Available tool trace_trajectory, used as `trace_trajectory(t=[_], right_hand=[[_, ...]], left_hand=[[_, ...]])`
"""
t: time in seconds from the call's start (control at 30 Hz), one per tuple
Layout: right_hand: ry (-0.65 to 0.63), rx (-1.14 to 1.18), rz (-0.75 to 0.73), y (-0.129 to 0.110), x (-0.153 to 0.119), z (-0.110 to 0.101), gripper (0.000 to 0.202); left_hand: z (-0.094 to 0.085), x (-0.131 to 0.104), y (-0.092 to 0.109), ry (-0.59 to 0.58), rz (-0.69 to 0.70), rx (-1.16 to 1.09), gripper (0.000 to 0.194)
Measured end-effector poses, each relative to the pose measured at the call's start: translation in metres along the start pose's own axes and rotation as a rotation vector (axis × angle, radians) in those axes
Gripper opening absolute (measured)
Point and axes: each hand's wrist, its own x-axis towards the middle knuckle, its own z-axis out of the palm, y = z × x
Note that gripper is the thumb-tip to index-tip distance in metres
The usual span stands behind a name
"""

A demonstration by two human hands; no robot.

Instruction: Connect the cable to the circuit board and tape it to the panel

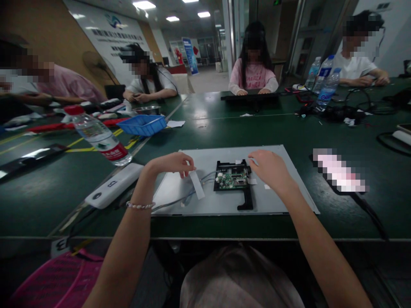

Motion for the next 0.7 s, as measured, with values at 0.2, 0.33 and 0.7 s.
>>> trace_trajectory(t=[0.2,0.33,0.7], right_hand=[[-0.131,0.112,0.09,0.02,0.0,-0.005,0.028],[-0.331,0.244,0.054,0.019,-0.001,-0.006,0.023],[-0.506,0.254,0.033,0.021,-0.002,0.002,0.019]], left_hand=[[0.001,-0.007,0.012,-0.165,0.09,-0.089,0.043],[0.003,-0.004,0.01,-0.238,0.234,-0.076,0.021],[0.0,0.009,-0.017,-0.02,0.173,0.115,0.018]])
